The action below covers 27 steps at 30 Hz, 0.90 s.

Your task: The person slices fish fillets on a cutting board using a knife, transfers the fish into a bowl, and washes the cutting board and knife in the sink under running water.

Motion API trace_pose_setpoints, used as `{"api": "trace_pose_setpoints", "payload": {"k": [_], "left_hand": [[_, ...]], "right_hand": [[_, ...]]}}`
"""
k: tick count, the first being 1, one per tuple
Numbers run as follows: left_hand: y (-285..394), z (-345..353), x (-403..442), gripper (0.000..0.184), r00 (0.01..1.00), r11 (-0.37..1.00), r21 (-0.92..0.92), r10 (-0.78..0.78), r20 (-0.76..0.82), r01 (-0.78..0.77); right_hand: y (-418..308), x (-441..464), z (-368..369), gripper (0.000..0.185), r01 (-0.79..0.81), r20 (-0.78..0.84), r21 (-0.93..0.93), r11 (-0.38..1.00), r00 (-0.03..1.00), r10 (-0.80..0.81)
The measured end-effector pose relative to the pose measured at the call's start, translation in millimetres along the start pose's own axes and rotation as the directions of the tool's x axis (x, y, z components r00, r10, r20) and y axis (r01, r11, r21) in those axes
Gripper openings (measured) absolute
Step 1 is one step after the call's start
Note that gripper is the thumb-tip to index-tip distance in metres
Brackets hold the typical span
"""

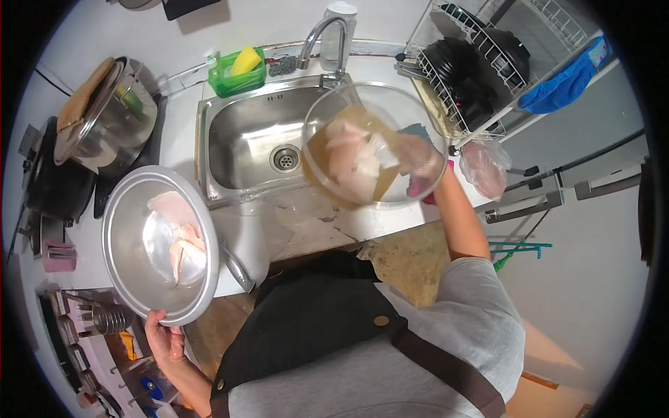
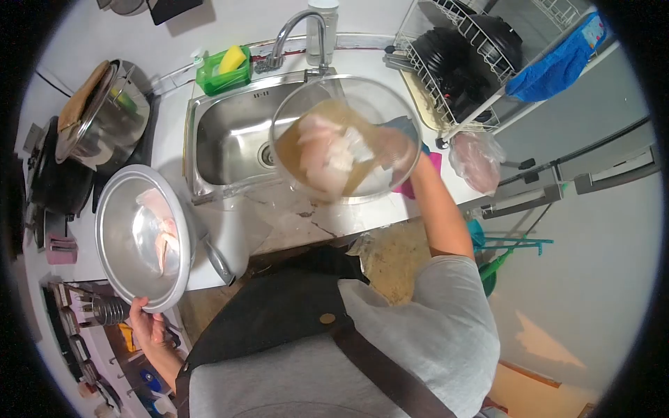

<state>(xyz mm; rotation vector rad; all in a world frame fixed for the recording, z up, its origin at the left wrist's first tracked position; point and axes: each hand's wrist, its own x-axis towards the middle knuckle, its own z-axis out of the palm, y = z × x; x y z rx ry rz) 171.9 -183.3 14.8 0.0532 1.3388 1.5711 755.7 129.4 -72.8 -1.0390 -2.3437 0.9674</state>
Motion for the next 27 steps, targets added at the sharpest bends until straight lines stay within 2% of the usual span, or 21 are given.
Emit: {"api": "trace_pose_setpoints", "payload": {"k": [2, 3, 4, 6, 7, 8, 9, 10, 12, 15, 17, 18, 19, 20, 21, 22, 23, 24, 25, 27], "left_hand": [[-2.8, 7.8, 5.7, 0.029, 0.998, 0.999, 0.013, -0.032, 0.057, 0.031], [-9.3, 11.2, 11.7, 0.029, 0.997, 0.999, 0.026, -0.030, 0.066, 0.028], [-14.8, 18.1, 15.6, 0.028, 0.997, 0.999, 0.035, -0.027, 0.076, 0.024], [-21.5, 44.9, 15.2, 0.022, 0.996, 0.998, 0.052, -0.034, 0.082, 0.030], [-27.7, 46.7, 23.5, 0.023, 0.985, 0.993, 0.079, -0.096, 0.144, 0.085], [-32.7, 54.7, 28.2, 0.025, 0.966, 0.985, 0.109, -0.157, 0.205, 0.137], [-40.8, 67.2, 29.7, 0.022, 0.967, 0.981, 0.143, -0.159, 0.200, 0.132], [-47.6, 80.7, 30.7, 0.022, 0.966, 0.981, 0.145, -0.160, 0.205, 0.132], [-60.4, 109.1, 31.8, 0.012, 0.946, 0.965, 0.207, -0.213, 0.245, 0.164], [-80.5, 163.1, 25.3, 0.013, 0.931, 0.953, 0.238, -0.249, 0.266, 0.187], [-95.4, 172.6, 37.3, 0.014, 0.898, 0.930, 0.279, -0.322, 0.300, 0.240], [-103.2, 176.2, 42.3, 0.014, 0.896, 0.924, 0.291, -0.333, 0.295, 0.247], [-108.6, 181.3, 45.7, 0.015, 0.876, 0.917, 0.275, -0.368, 0.312, 0.288], [-111.8, 188.7, 48.1, 0.016, 0.853, 0.910, 0.258, -0.399, 0.336, 0.324], [-110.4, 201.9, 41.6, 0.016, 0.851, 0.897, 0.299, -0.416, 0.319, 0.327], [-112.3, 210.2, 42.3, 0.016, 0.846, 0.894, 0.306, -0.422, 0.327, 0.328], [-115.1, 217.3, 42.9, 0.016, 0.840, 0.893, 0.308, -0.426, 0.337, 0.329], [-117.5, 222.0, 43.0, 0.016, 0.834, 0.888, 0.317, -0.434, 0.341, 0.333], [-121.9, 221.6, 55.9, 0.015, 0.796, 0.881, 0.320, -0.458, 0.396, 0.348], [-124.7, 250.1, 49.7, 0.014, 0.808, 0.866, 0.376, -0.464, 0.363, 0.329]], "right_hand": [[12.6, -14.1, -23.0, 0.029, -0.070, -0.242, 0.329, 0.942, 0.958, 0.156], [19.9, -15.3, -33.4, 0.028, -0.069, -0.259, 0.611, 0.788, 0.924, 0.282], [26.5, -16.4, -43.7, 0.028, -0.001, -0.272, 0.828, 0.561, 0.874, 0.403], [32.7, -7.1, -74.9, 0.027, -0.084, -0.319, 0.852, 0.517, 0.700, 0.639], [33.4, 0.5, -81.3, 0.027, -0.080, -0.326, 0.850, 0.521, 0.698, 0.638], [33.6, 13.1, -83.6, 0.029, -0.198, -0.288, 0.828, 0.524, 0.652, 0.702], [33.3, 24.3, -89.0, 0.031, -0.315, -0.254, 0.799, 0.512, 0.595, 0.762], [60.9, 34.1, -89.9, 0.033, -0.285, -0.225, 0.841, 0.460, 0.589, 0.776], [73.5, 53.7, -81.6, 0.033, -0.238, -0.259, 0.874, 0.424, 0.510, 0.820], [100.8, 75.7, -87.6, 0.035, -0.248, -0.292, 0.853, 0.459, 0.501, 0.814], [106.0, 79.4, -88.2, 0.031, -0.106, -0.250, 0.942, 0.319, 0.417, 0.874], [105.0, 69.8, -87.0, 0.031, -0.106, -0.243, 0.945, 0.310, 0.407, 0.881], [90.2, 54.9, -85.2, 0.027, -0.441, -0.424, 0.688, 0.577, 0.401, 0.812], [76.9, 40.0, -79.5, 0.032, -0.686, -0.559, 0.264, 0.678, 0.465, 0.687], [72.4, 21.5, -61.9, 0.037, -0.652, -0.773, 0.019, 0.758, 0.472, 0.425], [48.7, 9.0, -41.2, 0.035, -0.651, -0.856, -0.220, 0.727, 0.486, 0.177], [20.6, -6.4, -19.6, 0.033, -0.616, -0.756, -0.093, 0.782, 0.555, 0.348], [-8.0, -21.3, 0.8, 0.035, -0.717, -0.696, -0.285, 0.636, 0.611, 0.377], [-12.2, -39.8, 24.9, 0.045, -0.707, -0.650, -0.416, 0.572, 0.672, 0.357], [-9.4, -68.8, 52.3, 0.049, -0.698, -0.619, -0.376, 0.610, 0.679, 0.395]]}}
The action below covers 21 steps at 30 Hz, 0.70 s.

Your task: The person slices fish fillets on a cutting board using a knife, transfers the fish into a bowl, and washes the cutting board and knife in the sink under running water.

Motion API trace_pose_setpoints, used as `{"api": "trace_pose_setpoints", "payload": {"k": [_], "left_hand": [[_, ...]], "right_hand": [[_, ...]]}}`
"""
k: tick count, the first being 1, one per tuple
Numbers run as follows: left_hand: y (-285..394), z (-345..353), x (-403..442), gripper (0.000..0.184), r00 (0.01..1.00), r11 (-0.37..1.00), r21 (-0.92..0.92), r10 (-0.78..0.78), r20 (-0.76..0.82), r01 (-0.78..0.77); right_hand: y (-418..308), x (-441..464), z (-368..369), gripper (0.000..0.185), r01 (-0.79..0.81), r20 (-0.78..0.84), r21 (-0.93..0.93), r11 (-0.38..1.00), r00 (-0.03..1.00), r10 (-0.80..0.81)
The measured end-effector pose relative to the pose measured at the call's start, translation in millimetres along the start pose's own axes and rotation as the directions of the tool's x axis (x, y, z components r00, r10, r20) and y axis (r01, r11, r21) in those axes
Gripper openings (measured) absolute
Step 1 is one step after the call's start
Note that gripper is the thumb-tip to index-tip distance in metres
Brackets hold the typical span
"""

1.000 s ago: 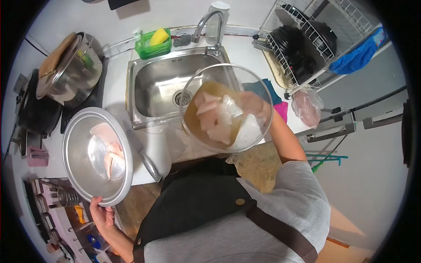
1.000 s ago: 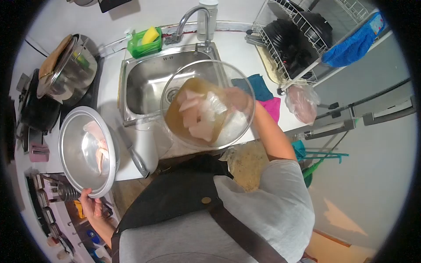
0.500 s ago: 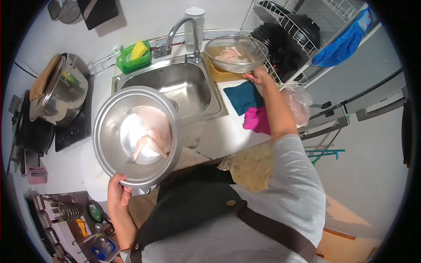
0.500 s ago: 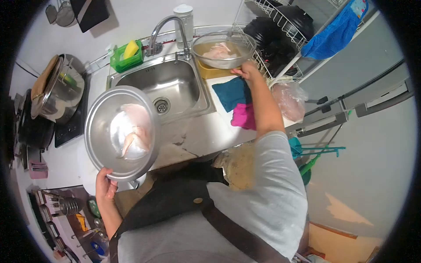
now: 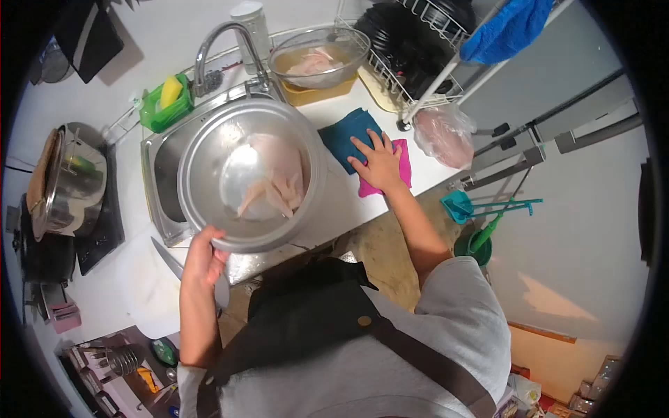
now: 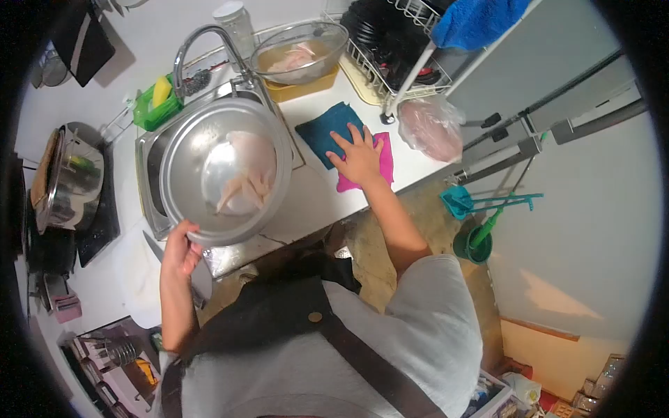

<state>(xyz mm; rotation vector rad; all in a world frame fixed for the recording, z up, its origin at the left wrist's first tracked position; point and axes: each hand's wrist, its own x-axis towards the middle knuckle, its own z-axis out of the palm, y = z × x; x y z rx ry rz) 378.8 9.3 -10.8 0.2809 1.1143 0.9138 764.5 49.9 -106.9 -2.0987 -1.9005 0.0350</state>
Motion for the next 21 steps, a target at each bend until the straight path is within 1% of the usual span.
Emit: {"api": "trace_pose_setpoints", "payload": {"k": [1, 2, 3, 4, 5, 7, 8, 10, 11, 13, 14, 15, 16, 17, 18, 19, 20, 21], "left_hand": [[1.8, 12.7, 3.8, 0.012, 0.999, 0.999, 0.050, 0.005, -0.035, -0.003], [1.5, 17.1, 10.4, 0.012, 0.999, 0.999, 0.053, 0.002, -0.034, 0.000], [0.2, 18.1, 19.0, 0.012, 0.999, 0.994, 0.107, -0.004, 0.032, 0.001], [2.1, 21.2, 29.0, 0.012, 0.995, 0.988, 0.156, -0.002, 0.100, -0.014], [3.5, 28.6, 37.8, 0.012, 0.994, 0.988, 0.153, 0.013, 0.104, -0.029], [-7.0, 47.1, 49.3, 0.016, 0.985, 0.988, 0.155, -0.014, 0.174, -0.013], [-12.6, 56.8, 54.0, 0.016, 0.985, 0.990, 0.138, -0.007, 0.171, -0.017], [-22.1, 75.6, 62.2, 0.020, 0.976, 0.983, 0.183, -0.025, 0.217, -0.015], [-30.0, 81.6, 68.6, 0.020, 0.976, 0.984, 0.176, -0.017, 0.215, -0.022], [-44.0, 94.3, 83.5, 0.023, 0.972, 0.977, 0.213, -0.066, 0.226, 0.017], [-48.0, 105.3, 84.5, 0.026, 0.973, 0.976, 0.218, -0.076, 0.218, 0.027], [-53.2, 116.1, 85.9, 0.028, 0.975, 0.976, 0.216, -0.083, 0.206, 0.037], [-65.7, 119.3, 104.6, 0.029, 0.952, 0.985, 0.163, -0.109, 0.285, 0.064], [-76.4, 119.8, 120.6, 0.030, 0.930, 0.992, 0.097, -0.115, 0.350, 0.086], [-80.4, 130.9, 114.8, 0.035, 0.925, 0.995, 0.085, -0.088, 0.368, 0.061], [-84.8, 137.1, 106.9, 0.039, 0.899, 0.999, 0.037, -0.042, 0.436, 0.029], [-88.9, 145.9, 106.1, 0.039, 0.905, 0.999, 0.023, -0.042, 0.424, 0.035], [-97.4, 148.7, 124.2, 0.036, 0.874, 0.997, 0.035, -0.078, 0.479, 0.070]], "right_hand": [[5.5, -9.8, -5.6, 0.050, 0.007, 0.017, 0.021, 1.000, 1.000, -0.007], [16.8, -20.2, -9.9, 0.050, 0.002, 0.017, 0.021, 1.000, 1.000, -0.002], [34.8, -31.4, -16.0, 0.050, 0.154, 0.066, 0.067, 0.986, 0.985, -0.158], [52.4, -36.0, -24.2, 0.050, 0.309, 0.096, 0.117, 0.944, 0.943, -0.320], [67.1, -38.4, -35.6, 0.051, 0.378, 0.138, 0.163, 0.911, 0.906, -0.400], [93.2, -27.0, -48.6, 0.056, 0.504, 0.225, 0.208, 0.838, 0.810, -0.542], [95.3, -18.5, -52.8, 0.056, 0.517, 0.231, 0.204, 0.832, 0.800, -0.554], [96.7, -4.0, -59.2, 0.063, 0.596, 0.349, 0.218, 0.773, 0.692, -0.632], [101.2, -1.3, -57.9, 0.063, 0.604, 0.348, 0.217, 0.767, 0.686, -0.639], [109.4, 3.1, -55.9, 0.069, 0.692, 0.274, 0.280, 0.665, 0.606, -0.747], [108.4, 0.6, -59.2, 0.067, 0.739, 0.213, 0.224, 0.636, 0.600, -0.772], [108.8, -5.3, -65.1, 0.067, 0.749, 0.212, 0.227, 0.623, 0.586, -0.782], [109.9, -12.7, -71.5, 0.061, 0.713, 0.065, 0.196, 0.673, 0.675, -0.735], [107.3, -18.4, -76.0, 0.055, 0.681, -0.084, 0.188, 0.708, 0.729, -0.679], [101.6, -26.6, -79.9, 0.045, 0.629, -0.210, 0.133, 0.766, 0.773, -0.599], [94.7, -37.5, -83.5, 0.036, 0.570, -0.330, 0.104, 0.815, 0.793, -0.512], [87.3, -47.8, -85.3, 0.026, 0.474, -0.410, 0.140, 0.869, 0.827, -0.385], [87.7, -55.6, -85.4, 0.024, 0.392, -0.480, 0.130, 0.911, 0.829, -0.287]]}}
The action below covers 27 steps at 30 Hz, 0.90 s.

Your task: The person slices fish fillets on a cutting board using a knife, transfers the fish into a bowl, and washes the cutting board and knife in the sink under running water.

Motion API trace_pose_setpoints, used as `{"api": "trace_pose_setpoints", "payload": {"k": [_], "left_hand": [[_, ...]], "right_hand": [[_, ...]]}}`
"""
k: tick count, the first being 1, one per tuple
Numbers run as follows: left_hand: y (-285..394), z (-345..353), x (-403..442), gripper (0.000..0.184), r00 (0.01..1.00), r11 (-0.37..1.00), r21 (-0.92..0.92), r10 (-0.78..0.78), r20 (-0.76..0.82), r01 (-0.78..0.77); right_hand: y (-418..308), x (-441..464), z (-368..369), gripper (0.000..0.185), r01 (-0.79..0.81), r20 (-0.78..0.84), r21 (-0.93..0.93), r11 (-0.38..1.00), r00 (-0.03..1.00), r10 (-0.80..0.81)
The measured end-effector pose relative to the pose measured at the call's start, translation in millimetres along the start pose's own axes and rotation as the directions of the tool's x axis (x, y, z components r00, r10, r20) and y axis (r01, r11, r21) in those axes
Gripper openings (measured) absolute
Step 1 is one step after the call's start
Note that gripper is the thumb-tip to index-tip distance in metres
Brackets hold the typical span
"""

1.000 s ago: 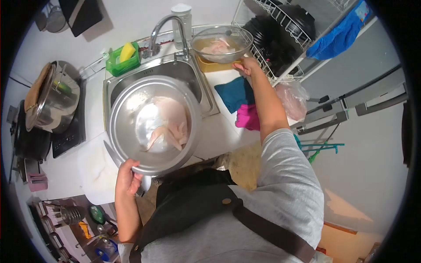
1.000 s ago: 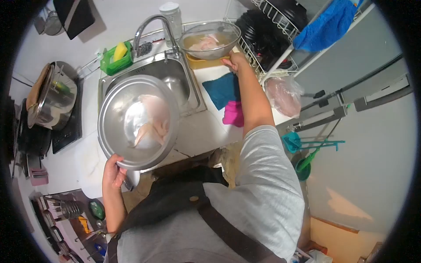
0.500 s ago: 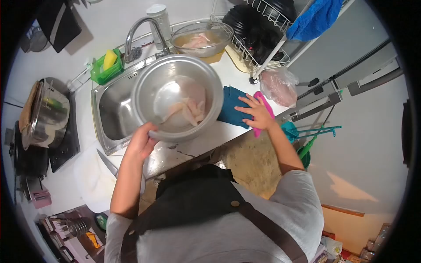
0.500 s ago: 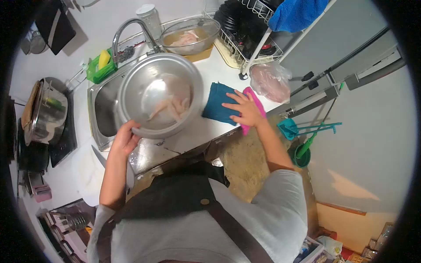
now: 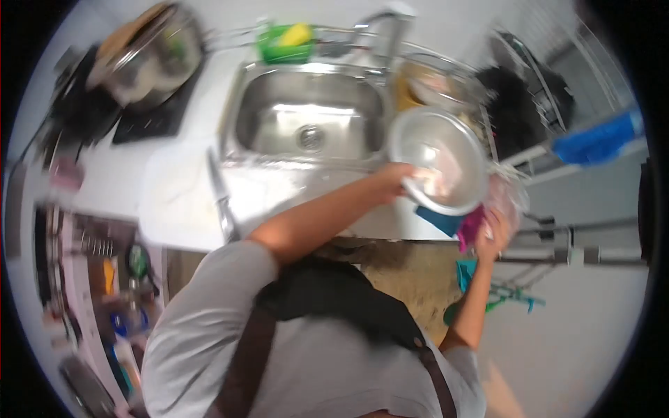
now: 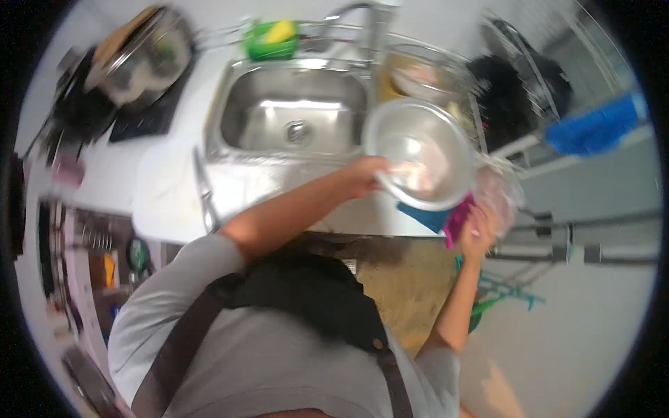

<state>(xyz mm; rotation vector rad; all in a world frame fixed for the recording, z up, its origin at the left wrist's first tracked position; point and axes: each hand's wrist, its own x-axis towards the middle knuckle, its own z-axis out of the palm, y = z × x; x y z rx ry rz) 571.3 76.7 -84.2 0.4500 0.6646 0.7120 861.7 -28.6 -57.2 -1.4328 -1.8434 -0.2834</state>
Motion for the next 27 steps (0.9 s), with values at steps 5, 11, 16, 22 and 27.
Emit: {"api": "trace_pose_setpoints", "payload": {"k": [5, 11, 16, 22, 27], "left_hand": [[4.4, 12.3, -6.8, 0.059, 0.999, 1.000, -0.005, -0.005, -0.050, 0.005], [52.6, -108.0, -125.5, 0.040, 0.862, 0.736, 0.500, 0.505, 0.045, -0.457], [98.9, -161.9, -223.8, 0.026, 0.611, 0.776, 0.423, 0.630, -0.479, -0.468], [128.3, -166.7, -234.2, 0.020, 0.798, 0.847, 0.514, 0.401, -0.450, -0.136], [128.3, -224.6, -107.5, 0.021, 0.924, 0.914, 0.239, 0.363, -0.124, -0.327]], "right_hand": [[-60.4, 19.8, -20.8, 0.014, -0.419, -0.421, 0.183, 0.889, 0.784, 0.456], [-128.1, 41.8, 50.5, 0.018, -0.248, -0.109, 0.753, 0.609, 0.866, 0.488], [-228.7, 145.9, 235.6, 0.040, -0.798, 0.804, 0.594, -0.097, 0.584, 0.112], [-120.4, 219.6, 438.8, 0.016, -0.733, 0.710, 0.582, -0.351, 0.247, 0.660], [-147.3, 233.6, 375.1, 0.010, -0.829, 0.921, 0.388, -0.403, 0.335, 0.199]]}}
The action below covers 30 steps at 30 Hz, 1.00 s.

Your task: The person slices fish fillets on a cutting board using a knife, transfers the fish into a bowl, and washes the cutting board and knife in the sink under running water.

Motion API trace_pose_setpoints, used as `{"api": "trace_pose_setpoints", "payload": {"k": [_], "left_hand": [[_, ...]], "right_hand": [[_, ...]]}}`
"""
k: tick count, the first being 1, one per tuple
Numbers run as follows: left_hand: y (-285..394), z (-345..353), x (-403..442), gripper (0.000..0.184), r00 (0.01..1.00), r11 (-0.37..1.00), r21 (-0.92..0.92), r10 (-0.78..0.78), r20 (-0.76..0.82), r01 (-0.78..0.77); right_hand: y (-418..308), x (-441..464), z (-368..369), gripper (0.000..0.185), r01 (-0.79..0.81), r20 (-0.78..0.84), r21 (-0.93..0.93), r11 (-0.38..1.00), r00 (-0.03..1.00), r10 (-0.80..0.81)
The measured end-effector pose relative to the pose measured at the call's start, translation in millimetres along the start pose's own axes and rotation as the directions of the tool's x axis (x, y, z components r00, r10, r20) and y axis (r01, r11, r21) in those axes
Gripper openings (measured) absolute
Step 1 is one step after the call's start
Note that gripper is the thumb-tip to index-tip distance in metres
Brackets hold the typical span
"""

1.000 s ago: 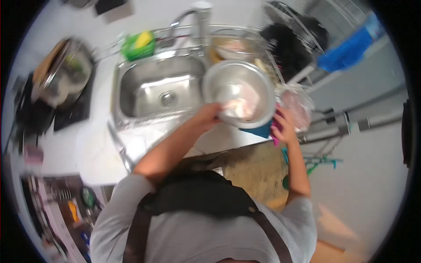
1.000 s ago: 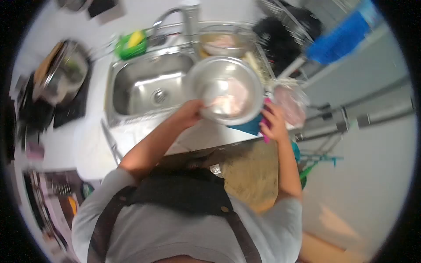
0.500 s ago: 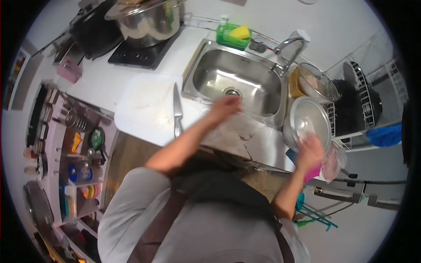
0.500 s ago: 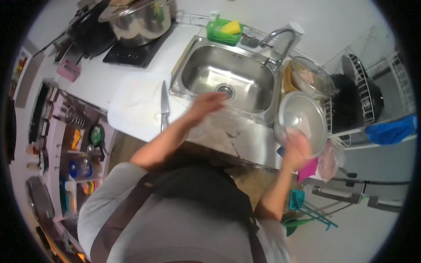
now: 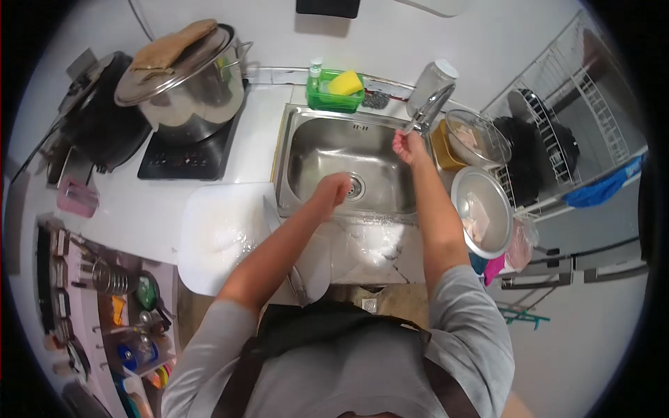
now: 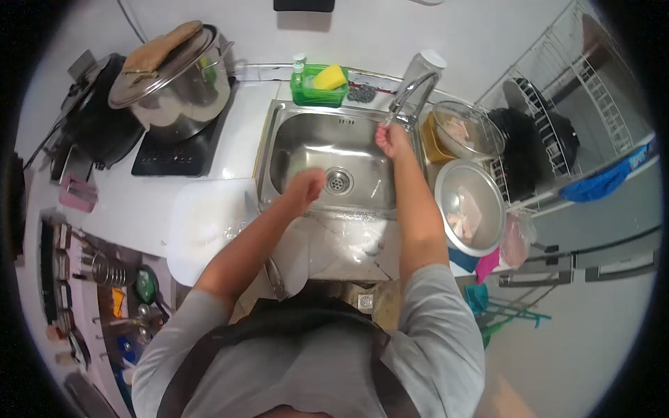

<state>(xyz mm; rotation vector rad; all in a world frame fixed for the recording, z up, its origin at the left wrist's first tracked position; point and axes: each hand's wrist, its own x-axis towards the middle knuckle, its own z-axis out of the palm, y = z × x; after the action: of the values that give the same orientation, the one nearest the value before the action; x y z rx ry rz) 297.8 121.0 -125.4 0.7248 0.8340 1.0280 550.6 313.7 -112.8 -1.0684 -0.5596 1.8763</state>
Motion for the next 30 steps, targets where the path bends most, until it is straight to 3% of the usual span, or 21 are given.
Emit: {"api": "trace_pose_setpoints", "payload": {"k": [1, 2, 3, 7, 9, 10, 11, 13, 15, 17, 18, 19, 21, 23, 24, 25, 26, 27, 28, 29, 30], "left_hand": [[3.4, 18.3, 25.7, 0.028, 0.997, 0.995, -0.069, -0.072, -0.014, 0.071], [7.6, 37.2, 50.8, 0.036, 0.989, 0.980, -0.140, -0.143, -0.028, 0.138], [19.2, 52.7, 68.6, 0.043, 0.961, 0.955, -0.116, -0.276, 0.006, 0.274], [-7.7, 74.4, 135.9, 0.046, 0.899, 0.883, -0.231, -0.433, -0.064, 0.408], [-21.9, 75.8, 147.4, 0.044, 0.929, 0.911, -0.201, -0.369, -0.007, 0.361], [-31.9, 71.5, 152.7, 0.038, 0.928, 0.898, -0.238, -0.371, 0.043, 0.370], [-42.7, 68.7, 156.2, 0.038, 0.924, 0.895, -0.236, -0.380, 0.045, 0.379], [-49.5, 65.0, 158.7, 0.030, 0.996, 0.971, -0.239, 0.000, 0.089, 0.021], [-36.1, 66.1, 163.6, 0.026, 0.998, 0.968, -0.245, -0.034, 0.057, 0.047], [-15.7, 75.5, 158.3, 0.023, 0.991, 0.984, -0.121, -0.126, 0.034, 0.129], [-12.2, 74.8, 157.6, 0.023, 0.993, 0.986, -0.122, -0.112, 0.022, 0.114], [-7.5, 72.3, 158.7, 0.018, 0.993, 0.767, 0.631, 0.065, 0.102, -0.115], [-10.7, 64.3, 167.9, 0.013, 0.959, 0.208, 0.941, 0.155, 0.239, -0.268], [-20.5, 59.9, 166.1, 0.015, 0.924, 0.416, 0.829, 0.246, 0.293, -0.373], [-16.0, 62.1, 153.4, 0.016, 0.881, 0.453, 0.760, 0.310, 0.357, -0.467], [3.6, 72.7, 132.4, 0.017, 0.942, 0.490, 0.805, 0.176, 0.285, -0.334], [7.8, 73.5, 134.7, 0.019, 0.934, 0.289, 0.894, 0.204, 0.292, -0.342], [13.8, 73.7, 132.5, 0.019, 0.933, 0.319, 0.891, 0.268, 0.241, -0.322], [23.7, 73.0, 129.4, 0.020, 0.951, 0.467, 0.843, 0.268, 0.152, -0.266], [26.6, 71.7, 125.5, 0.021, 0.951, 0.766, 0.571, 0.293, 0.097, -0.294], [29.0, 69.9, 122.5, 0.024, 0.948, 0.927, 0.200, 0.317, 0.042, -0.318]], "right_hand": [[-9.1, -39.0, 32.3, 0.010, 0.016, -0.025, 0.005, 1.000, 1.000, -0.016], [-18.3, -74.9, 61.0, 0.012, -0.035, 0.063, -0.316, 0.948, 0.996, 0.057], [-21.4, -93.5, 73.8, 0.015, -0.061, 0.114, -0.607, 0.792, 0.980, 0.163], [-29.5, -98.3, 70.1, 0.020, 0.107, 0.092, -0.667, 0.737, 0.994, -0.061], [-27.3, -108.7, 76.3, 0.020, 0.096, 0.177, -0.716, 0.692, 0.983, 0.047], [-26.7, -103.2, 70.7, 0.015, 0.172, 0.190, -0.784, 0.596, 0.981, -0.033], [-27.0, -109.3, 74.4, 0.015, 0.164, 0.181, -0.782, 0.601, 0.983, -0.033], [-32.1, -118.4, 85.7, 0.012, 0.073, 0.033, -0.819, 0.569, 0.996, -0.081], [-32.8, -118.3, 85.9, 0.011, 0.044, 0.019, -0.842, 0.538, 0.998, -0.053], [-30.9, -79.9, 52.7, 0.011, 0.264, 0.202, -0.818, 0.510, 0.964, -0.174], [-28.4, -27.4, 11.1, 0.011, 0.342, 0.246, -0.915, 0.215, 0.894, -0.374], [-33.5, -23.2, 10.9, 0.011, 0.362, 0.271, -0.909, 0.205, 0.890, -0.368], [-36.9, -16.7, 18.7, 0.014, -0.017, 0.035, -0.997, -0.080, 0.796, -0.605], [-22.4, 41.0, -22.4, 0.018, -0.061, 0.011, -0.994, -0.091, 0.773, -0.635], [-11.2, 72.6, -50.0, 0.014, -0.032, 0.101, -0.983, -0.180, 0.725, -0.681], [-0.2, 99.7, -77.2, 0.009, -0.005, 0.193, -0.964, -0.266, 0.676, -0.711], [5.9, 118.9, -99.2, 0.005, 0.024, 0.112, -0.990, -0.141, 0.747, -0.655], [3.5, 120.2, -98.3, 0.010, -0.020, -0.043, -0.999, 0.044, 0.798, -0.601], [5.4, 92.3, -78.7, 0.014, 0.239, -0.056, -0.848, 0.474, 0.848, -0.528], [2.3, 63.4, -64.3, 0.018, 0.382, -0.045, -0.462, 0.801, 0.892, -0.451], [-3.4, 52.1, -59.6, 0.019, 0.421, -0.043, -0.306, 0.854, 0.890, -0.454]]}}
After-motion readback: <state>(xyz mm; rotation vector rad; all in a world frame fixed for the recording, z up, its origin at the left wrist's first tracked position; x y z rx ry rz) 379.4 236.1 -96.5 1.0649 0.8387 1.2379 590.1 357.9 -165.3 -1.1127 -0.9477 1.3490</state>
